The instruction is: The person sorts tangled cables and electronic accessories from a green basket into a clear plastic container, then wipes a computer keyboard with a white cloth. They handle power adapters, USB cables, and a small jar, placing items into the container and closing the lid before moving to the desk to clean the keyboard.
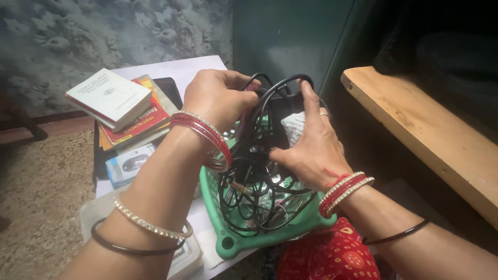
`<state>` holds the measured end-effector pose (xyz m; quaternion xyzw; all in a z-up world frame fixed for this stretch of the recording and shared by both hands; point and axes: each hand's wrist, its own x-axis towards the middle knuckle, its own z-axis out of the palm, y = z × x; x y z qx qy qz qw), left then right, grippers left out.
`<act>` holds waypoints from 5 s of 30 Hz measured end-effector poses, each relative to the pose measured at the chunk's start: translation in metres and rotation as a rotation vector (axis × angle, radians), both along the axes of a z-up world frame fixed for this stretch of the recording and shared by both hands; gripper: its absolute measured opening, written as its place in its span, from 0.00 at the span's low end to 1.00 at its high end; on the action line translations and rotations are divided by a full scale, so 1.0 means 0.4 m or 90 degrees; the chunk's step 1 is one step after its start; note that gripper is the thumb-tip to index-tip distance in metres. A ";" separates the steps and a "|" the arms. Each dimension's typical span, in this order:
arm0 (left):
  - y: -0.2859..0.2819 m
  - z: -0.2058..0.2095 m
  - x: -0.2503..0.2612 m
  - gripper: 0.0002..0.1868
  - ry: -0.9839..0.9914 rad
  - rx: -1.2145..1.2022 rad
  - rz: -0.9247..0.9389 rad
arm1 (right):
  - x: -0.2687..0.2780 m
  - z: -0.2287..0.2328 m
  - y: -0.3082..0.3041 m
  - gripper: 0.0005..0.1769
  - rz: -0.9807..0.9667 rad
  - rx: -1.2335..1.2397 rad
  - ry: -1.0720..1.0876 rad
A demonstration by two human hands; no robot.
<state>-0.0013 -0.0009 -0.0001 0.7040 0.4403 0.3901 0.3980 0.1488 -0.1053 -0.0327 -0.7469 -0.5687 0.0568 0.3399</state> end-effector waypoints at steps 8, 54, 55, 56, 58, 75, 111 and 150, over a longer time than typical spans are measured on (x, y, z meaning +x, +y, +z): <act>0.018 -0.066 -0.002 0.18 0.034 -0.027 0.011 | -0.014 -0.041 0.008 0.72 -0.031 -0.087 0.021; -0.041 -0.512 -0.012 0.52 0.378 0.182 -0.079 | 0.049 -0.176 0.033 0.19 0.148 -0.085 -0.171; -0.037 -0.524 -0.014 0.49 0.346 0.198 -0.067 | 0.051 -0.177 0.031 0.18 0.149 -0.098 -0.156; -0.034 -0.534 -0.013 0.49 0.341 0.200 -0.062 | 0.053 -0.179 0.030 0.17 0.151 -0.112 -0.141; -0.028 -0.548 -0.010 0.48 0.332 0.206 -0.051 | 0.050 -0.186 0.022 0.19 0.199 -0.134 -0.105; -0.045 -0.546 -0.015 0.42 0.343 0.334 -0.051 | 0.056 -0.290 0.038 0.14 0.438 -0.570 -0.407; -0.169 -0.441 -0.001 0.39 0.350 0.136 -0.107 | 0.079 -0.403 0.057 0.06 0.425 -0.431 -0.603; -0.141 -0.225 -0.008 0.16 0.074 0.214 -0.093 | 0.094 0.055 0.024 0.14 0.409 0.134 -0.330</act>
